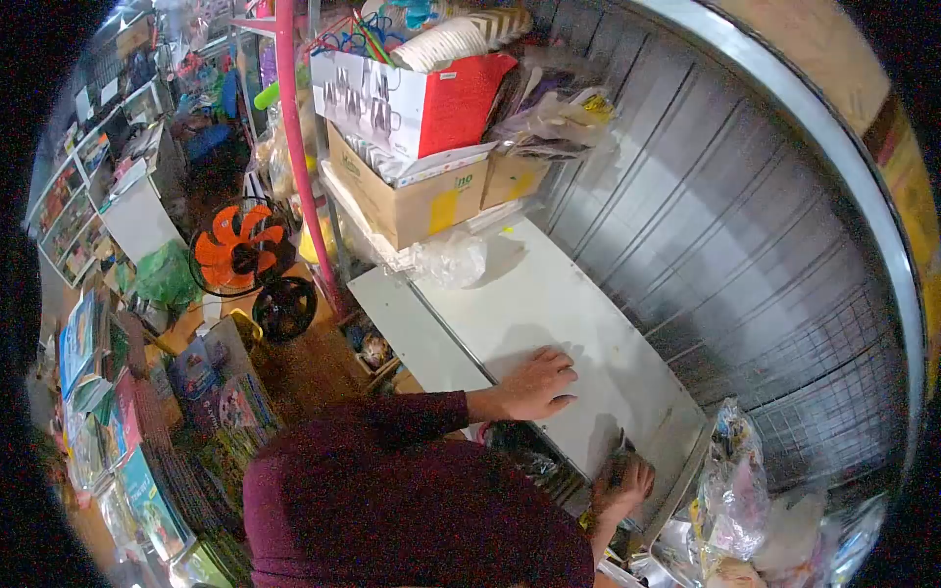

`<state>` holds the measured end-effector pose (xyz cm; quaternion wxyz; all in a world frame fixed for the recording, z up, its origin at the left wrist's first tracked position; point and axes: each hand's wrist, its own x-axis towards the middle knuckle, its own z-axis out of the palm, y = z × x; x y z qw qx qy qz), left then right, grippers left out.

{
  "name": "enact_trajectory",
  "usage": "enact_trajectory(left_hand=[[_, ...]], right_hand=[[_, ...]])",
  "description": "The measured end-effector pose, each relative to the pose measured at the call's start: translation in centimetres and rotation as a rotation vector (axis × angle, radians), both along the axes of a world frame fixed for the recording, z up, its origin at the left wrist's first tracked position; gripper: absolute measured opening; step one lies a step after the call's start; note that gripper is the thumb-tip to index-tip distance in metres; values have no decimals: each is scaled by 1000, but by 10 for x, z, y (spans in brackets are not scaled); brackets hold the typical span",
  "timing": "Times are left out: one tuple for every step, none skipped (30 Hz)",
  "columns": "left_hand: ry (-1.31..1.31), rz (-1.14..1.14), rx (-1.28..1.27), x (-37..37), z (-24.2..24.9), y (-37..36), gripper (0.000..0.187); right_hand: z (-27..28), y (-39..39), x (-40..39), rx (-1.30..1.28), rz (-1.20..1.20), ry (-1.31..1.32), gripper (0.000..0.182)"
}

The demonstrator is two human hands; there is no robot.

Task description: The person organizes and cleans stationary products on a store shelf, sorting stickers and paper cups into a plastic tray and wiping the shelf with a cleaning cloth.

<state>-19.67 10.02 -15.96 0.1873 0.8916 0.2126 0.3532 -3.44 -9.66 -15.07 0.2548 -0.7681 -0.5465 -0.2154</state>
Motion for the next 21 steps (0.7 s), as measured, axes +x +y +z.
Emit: enact_trajectory(left_hand=[[-11,-33,-37,-2,1,0,31],[-21,-65,-74,-3,2,1,29],[-25,-72,-87,-4,1,1,29],[-72,-124,-104,-5,1,3,27],[-119,-176,-121,-7,1,4,25],[-121,-183,-129,-11,0,3,25],[-228,-263,-161,-14,-1,4,23],[-336,-344,-188,-17,1,6,21],[-336,-355,-186,-24,7,8,21],[-382,-425,-179,-36,18,9,20],[-426,-495,-171,-49,30,12,19],[-421,-506,-167,-61,43,17,19],[-484,-463,-98,-74,58,25,19],[-547,-417,-30,-89,75,33,19],[-596,-352,10,-106,93,42,19],[-643,-284,48,-125,110,52,20],[-657,-181,105,-143,127,63,20],[-672,-78,168,-160,140,75,20],[-684,43,249,-175,150,88,21],[-693,163,330,-189,159,100,23],[-705,244,374,-199,169,108,25]], right_hand=[[2,1,-2,10,-1,11,32],[4,2,-5,21,-1,22,32],[5,2,-7,32,-2,34,31],[6,3,-8,21,-9,30,31],[6,4,-8,14,-17,55,31],[5,4,-8,7,-27,81,31],[3,3,-9,4,-35,79,31],[2,4,-9,30,-18,31,30],[1,5,-8,57,-3,-16,29],[-2,5,-3,39,-23,-29,29],[-2,5,-3,45,-33,-26,29],[-1,6,-4,46,-27,-7,28],[0,7,-5,47,-21,12,28],[0,8,-6,52,-29,16,28],[1,8,-7,67,-44,18,28],[0,7,-8,79,-58,20,28],[0,5,-8,82,-61,24,28],[1,5,-8,68,-63,62,27],[2,7,-8,59,-63,101,27],[1,8,-6,71,-65,107,27],[-1,8,-5,73,-65,58,27]])
